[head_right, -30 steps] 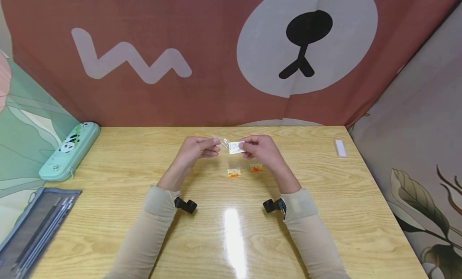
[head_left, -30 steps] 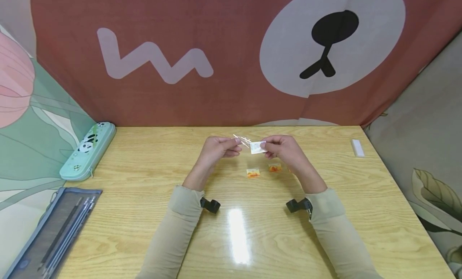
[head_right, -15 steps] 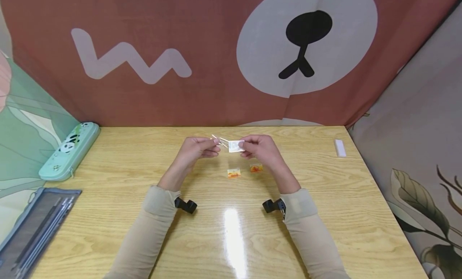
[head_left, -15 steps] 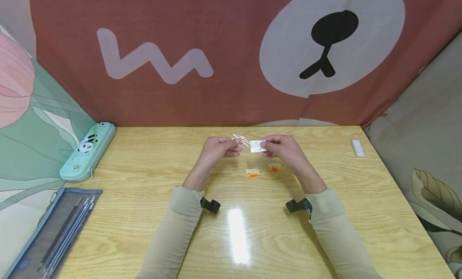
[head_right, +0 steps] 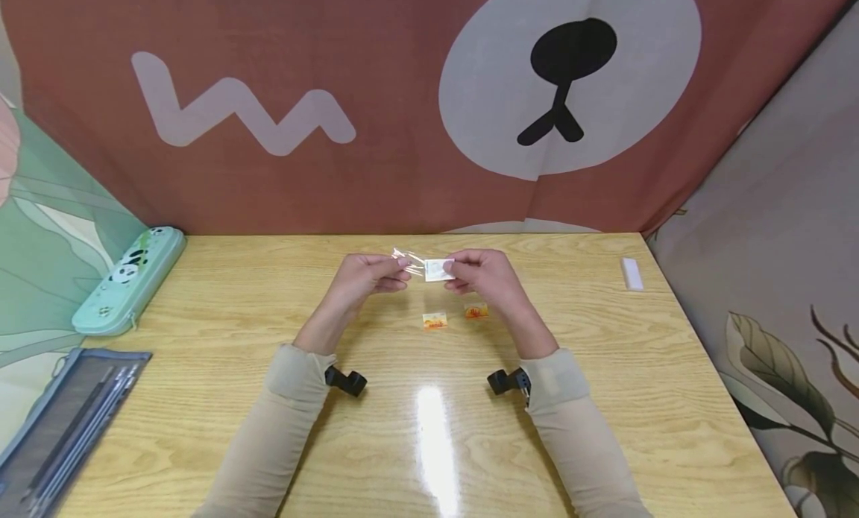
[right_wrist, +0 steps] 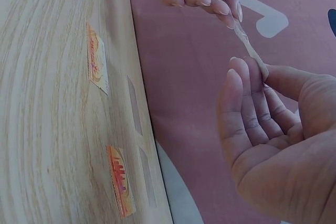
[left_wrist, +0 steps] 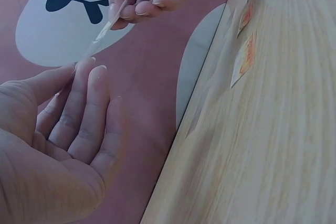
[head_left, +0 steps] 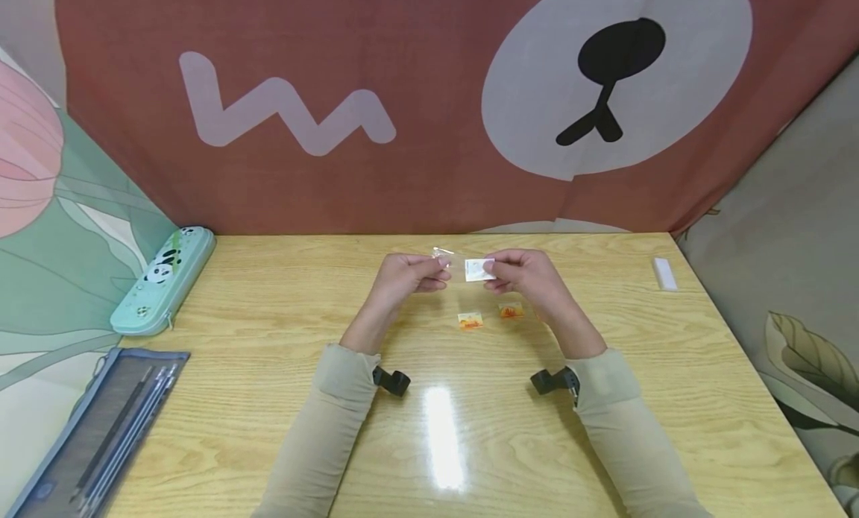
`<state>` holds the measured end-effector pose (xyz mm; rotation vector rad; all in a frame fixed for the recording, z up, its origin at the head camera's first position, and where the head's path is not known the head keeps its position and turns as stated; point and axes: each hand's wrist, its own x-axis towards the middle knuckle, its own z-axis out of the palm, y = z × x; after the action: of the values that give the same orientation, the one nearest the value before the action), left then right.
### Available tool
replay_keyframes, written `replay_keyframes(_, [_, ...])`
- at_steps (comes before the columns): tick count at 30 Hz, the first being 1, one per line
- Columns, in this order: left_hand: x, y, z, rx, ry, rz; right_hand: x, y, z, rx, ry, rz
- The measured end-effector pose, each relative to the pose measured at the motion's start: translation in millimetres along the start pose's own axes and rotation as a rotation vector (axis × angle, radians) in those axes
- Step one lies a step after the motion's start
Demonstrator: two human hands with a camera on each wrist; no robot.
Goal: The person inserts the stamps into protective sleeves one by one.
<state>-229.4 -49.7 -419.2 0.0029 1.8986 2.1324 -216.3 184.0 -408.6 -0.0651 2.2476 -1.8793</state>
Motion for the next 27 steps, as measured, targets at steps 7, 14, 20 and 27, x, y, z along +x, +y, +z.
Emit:
replay_keyframes(7, [-0.3,0.4,1.1,-0.003,-0.004,-0.002,0.4,2.1,-0.5,0.023,0.016,-0.002])
replay_keyframes(14, [-0.3,-0.3,1.9,-0.019,-0.014,-0.005,1.3,2.3,0.5,0.045,0.031,0.008])
replay_keyframes(20, [-0.5,-0.8,1.8,0.008,-0.036,-0.003,1.9,2.6,1.5,0.053,0.054,0.009])
replay_keyframes(27, [0.0,-1.4,2.1,0.02,-0.047,0.0,2.0,1.2,4.0,0.077,0.073,-0.001])
